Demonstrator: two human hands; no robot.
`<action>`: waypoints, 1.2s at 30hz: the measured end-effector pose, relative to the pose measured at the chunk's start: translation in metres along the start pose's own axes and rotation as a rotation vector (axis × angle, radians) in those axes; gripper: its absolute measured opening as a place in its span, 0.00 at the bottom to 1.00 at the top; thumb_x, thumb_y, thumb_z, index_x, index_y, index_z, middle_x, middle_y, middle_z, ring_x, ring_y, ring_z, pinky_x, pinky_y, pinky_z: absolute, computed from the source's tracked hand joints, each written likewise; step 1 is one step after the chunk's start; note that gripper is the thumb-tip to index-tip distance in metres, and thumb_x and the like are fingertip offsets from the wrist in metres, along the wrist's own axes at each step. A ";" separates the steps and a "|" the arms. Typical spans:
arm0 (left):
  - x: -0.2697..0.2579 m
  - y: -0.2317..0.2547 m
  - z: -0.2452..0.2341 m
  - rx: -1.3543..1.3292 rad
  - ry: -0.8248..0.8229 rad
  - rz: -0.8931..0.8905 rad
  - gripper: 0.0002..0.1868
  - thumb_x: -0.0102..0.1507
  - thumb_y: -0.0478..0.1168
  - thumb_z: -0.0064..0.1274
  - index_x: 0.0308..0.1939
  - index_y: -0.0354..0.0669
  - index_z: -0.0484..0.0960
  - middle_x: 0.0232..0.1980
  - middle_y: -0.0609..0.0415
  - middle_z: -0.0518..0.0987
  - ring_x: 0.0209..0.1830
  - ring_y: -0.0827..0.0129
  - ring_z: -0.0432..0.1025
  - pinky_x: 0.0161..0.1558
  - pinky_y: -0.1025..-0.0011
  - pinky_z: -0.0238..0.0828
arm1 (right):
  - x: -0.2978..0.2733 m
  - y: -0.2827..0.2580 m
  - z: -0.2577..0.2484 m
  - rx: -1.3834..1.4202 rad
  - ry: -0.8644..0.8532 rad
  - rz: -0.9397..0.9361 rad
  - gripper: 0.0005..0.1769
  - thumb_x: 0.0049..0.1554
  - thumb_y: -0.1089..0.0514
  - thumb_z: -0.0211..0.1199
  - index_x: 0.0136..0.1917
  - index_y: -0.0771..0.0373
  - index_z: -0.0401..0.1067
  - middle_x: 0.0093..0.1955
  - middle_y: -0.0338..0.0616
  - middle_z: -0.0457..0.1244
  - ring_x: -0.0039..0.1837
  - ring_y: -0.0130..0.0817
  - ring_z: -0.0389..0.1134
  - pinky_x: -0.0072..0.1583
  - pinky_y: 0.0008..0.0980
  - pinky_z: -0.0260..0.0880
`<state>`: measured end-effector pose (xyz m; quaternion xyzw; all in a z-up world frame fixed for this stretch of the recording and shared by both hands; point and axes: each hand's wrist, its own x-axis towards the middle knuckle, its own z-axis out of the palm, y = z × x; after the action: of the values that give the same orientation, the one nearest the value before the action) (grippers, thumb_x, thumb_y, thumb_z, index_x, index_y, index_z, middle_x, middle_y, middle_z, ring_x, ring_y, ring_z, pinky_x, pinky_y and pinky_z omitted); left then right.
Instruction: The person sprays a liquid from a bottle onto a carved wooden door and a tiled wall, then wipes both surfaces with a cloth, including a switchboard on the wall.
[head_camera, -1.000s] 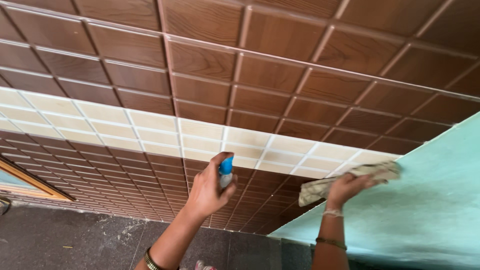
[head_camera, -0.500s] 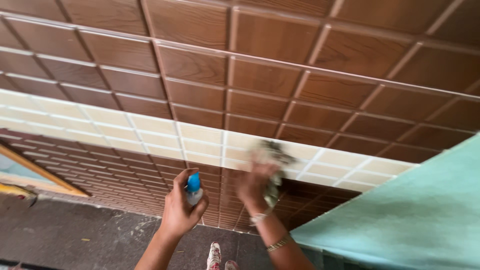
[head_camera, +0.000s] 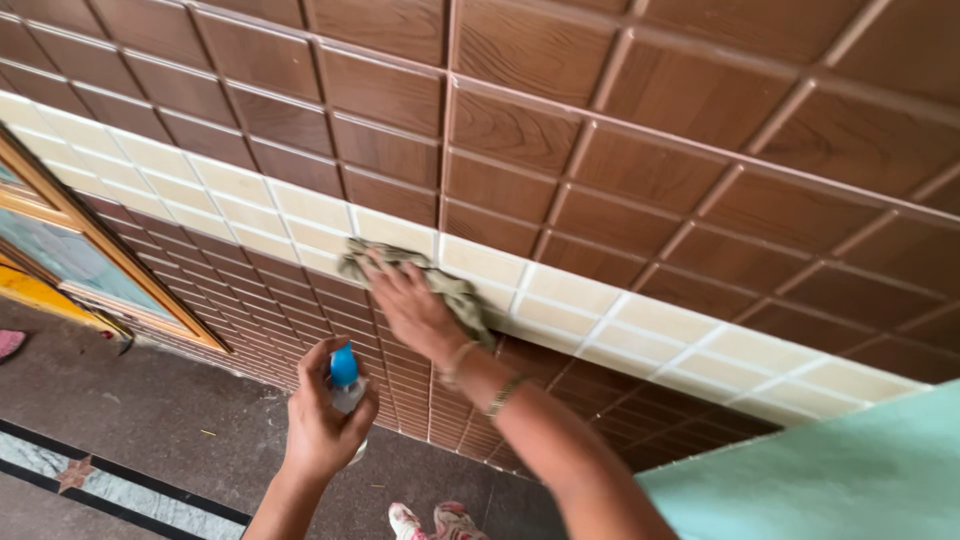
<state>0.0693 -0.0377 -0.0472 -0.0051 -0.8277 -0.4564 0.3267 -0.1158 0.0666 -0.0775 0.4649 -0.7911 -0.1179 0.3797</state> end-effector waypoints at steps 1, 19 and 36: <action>0.001 0.001 0.004 0.001 -0.015 0.024 0.36 0.58 0.33 0.57 0.67 0.39 0.57 0.45 0.46 0.81 0.41 0.61 0.82 0.42 0.66 0.81 | -0.019 0.014 -0.005 -0.046 0.055 -0.005 0.28 0.60 0.70 0.53 0.73 0.58 0.67 0.85 0.43 0.45 0.86 0.41 0.40 0.83 0.44 0.41; -0.004 0.020 0.078 -0.109 -0.249 0.018 0.34 0.59 0.35 0.55 0.65 0.43 0.55 0.42 0.46 0.81 0.34 0.58 0.83 0.35 0.63 0.84 | -0.473 0.169 -0.025 -0.205 -0.142 0.914 0.43 0.64 0.27 0.36 0.79 0.57 0.53 0.80 0.74 0.36 0.84 0.70 0.32 0.78 0.73 0.30; -0.008 -0.003 0.016 -0.052 -0.139 -0.036 0.36 0.55 0.32 0.58 0.64 0.39 0.58 0.43 0.48 0.81 0.39 0.62 0.82 0.40 0.66 0.81 | -0.051 0.037 -0.048 0.311 -0.082 0.518 0.34 0.67 0.38 0.49 0.78 0.60 0.59 0.80 0.55 0.49 0.80 0.52 0.45 0.71 0.59 0.49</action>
<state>0.0662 -0.0250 -0.0592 -0.0302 -0.8361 -0.4823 0.2598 -0.0911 0.1366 -0.0500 0.2953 -0.9065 0.0868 0.2891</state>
